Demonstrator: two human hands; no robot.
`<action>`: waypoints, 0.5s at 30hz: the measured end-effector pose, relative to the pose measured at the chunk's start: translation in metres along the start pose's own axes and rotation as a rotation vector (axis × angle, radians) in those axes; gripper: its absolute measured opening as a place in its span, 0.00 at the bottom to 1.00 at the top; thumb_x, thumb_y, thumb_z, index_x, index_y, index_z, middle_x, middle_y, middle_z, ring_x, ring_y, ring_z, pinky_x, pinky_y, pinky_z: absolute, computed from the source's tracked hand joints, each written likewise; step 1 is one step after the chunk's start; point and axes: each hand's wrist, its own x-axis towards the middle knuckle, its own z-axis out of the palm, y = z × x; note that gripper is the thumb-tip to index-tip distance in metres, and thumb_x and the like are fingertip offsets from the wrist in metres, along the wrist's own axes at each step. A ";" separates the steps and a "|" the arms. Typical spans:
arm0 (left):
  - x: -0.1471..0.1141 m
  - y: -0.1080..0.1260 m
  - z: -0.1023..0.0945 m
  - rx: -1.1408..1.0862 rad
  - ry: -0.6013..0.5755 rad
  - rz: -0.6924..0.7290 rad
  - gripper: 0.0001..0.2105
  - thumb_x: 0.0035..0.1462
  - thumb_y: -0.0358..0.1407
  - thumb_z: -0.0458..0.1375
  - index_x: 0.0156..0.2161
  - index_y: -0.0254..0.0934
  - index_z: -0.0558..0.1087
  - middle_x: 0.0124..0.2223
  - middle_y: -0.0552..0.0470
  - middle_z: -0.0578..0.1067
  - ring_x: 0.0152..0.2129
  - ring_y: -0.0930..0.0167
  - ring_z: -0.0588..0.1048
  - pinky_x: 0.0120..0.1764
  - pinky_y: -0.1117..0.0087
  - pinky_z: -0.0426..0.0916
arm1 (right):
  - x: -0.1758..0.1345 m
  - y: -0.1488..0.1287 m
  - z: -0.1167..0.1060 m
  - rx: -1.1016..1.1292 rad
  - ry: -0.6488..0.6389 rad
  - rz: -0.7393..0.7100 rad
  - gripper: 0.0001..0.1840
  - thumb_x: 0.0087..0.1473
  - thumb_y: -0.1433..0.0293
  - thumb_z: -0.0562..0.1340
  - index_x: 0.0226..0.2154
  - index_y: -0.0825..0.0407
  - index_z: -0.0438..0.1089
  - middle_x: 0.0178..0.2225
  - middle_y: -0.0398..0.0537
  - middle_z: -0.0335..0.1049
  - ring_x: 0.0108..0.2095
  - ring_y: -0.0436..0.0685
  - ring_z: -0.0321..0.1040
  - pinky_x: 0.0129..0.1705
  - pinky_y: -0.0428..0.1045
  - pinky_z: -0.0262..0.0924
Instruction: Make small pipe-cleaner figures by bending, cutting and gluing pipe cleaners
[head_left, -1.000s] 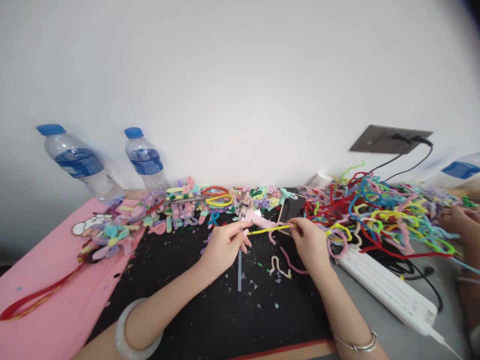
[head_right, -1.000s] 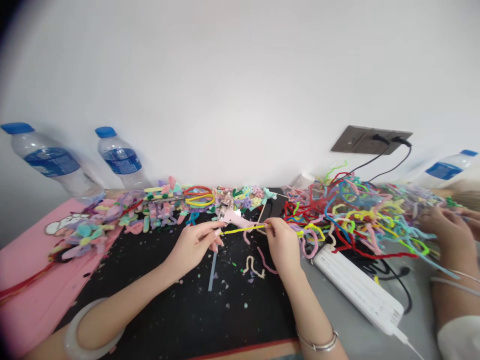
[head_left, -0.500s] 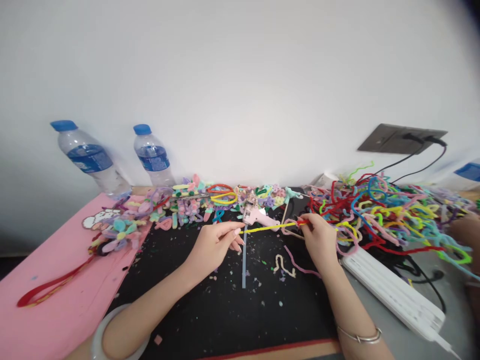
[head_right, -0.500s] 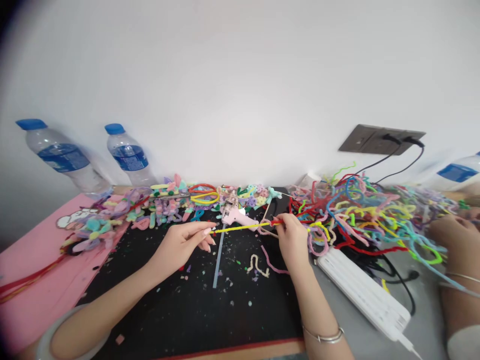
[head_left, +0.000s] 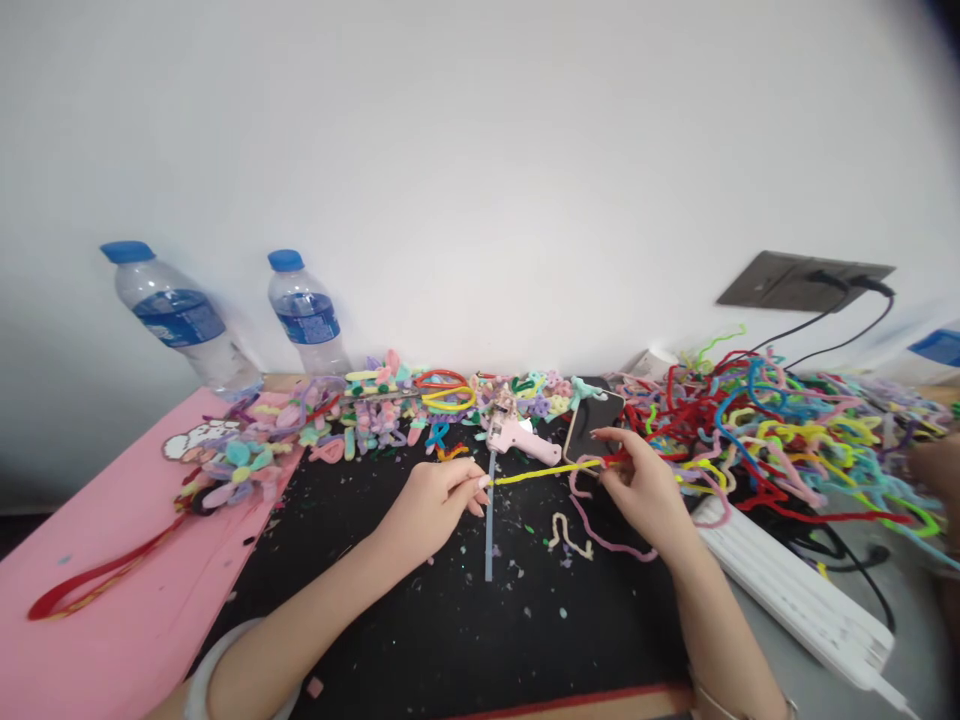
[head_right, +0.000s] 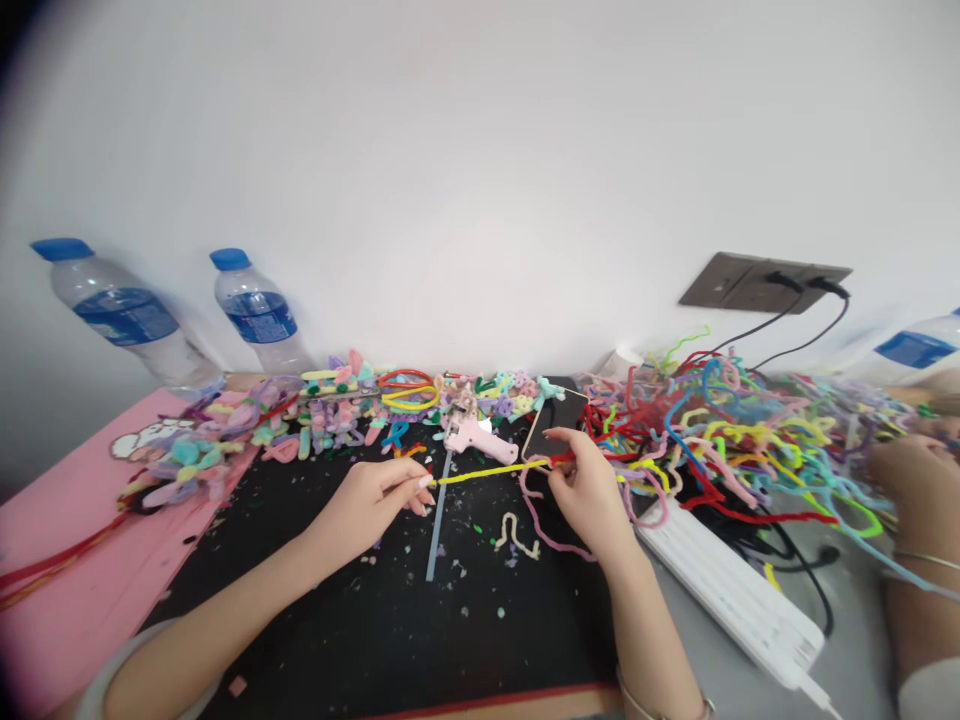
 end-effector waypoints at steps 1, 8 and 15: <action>0.000 -0.001 0.001 0.014 -0.002 0.003 0.11 0.58 0.34 0.49 0.28 0.35 0.71 0.26 0.53 0.76 0.23 0.73 0.76 0.29 0.75 0.68 | -0.001 -0.003 -0.007 0.011 -0.037 0.045 0.23 0.42 0.76 0.53 0.43 0.52 0.65 0.25 0.44 0.71 0.20 0.52 0.64 0.24 0.47 0.59; -0.003 -0.003 0.010 0.070 -0.046 0.020 0.11 0.58 0.34 0.48 0.29 0.36 0.70 0.26 0.53 0.75 0.24 0.73 0.75 0.31 0.75 0.67 | 0.026 0.021 -0.061 -0.474 0.269 0.240 0.16 0.45 0.70 0.55 0.38 0.51 0.70 0.26 0.49 0.73 0.27 0.60 0.69 0.29 0.52 0.57; -0.006 0.003 0.017 0.139 -0.088 0.075 0.12 0.59 0.34 0.46 0.30 0.37 0.70 0.28 0.53 0.75 0.25 0.72 0.75 0.32 0.75 0.65 | 0.055 0.057 -0.065 -0.509 0.260 0.225 0.11 0.45 0.68 0.57 0.28 0.53 0.75 0.23 0.52 0.72 0.25 0.61 0.67 0.29 0.52 0.56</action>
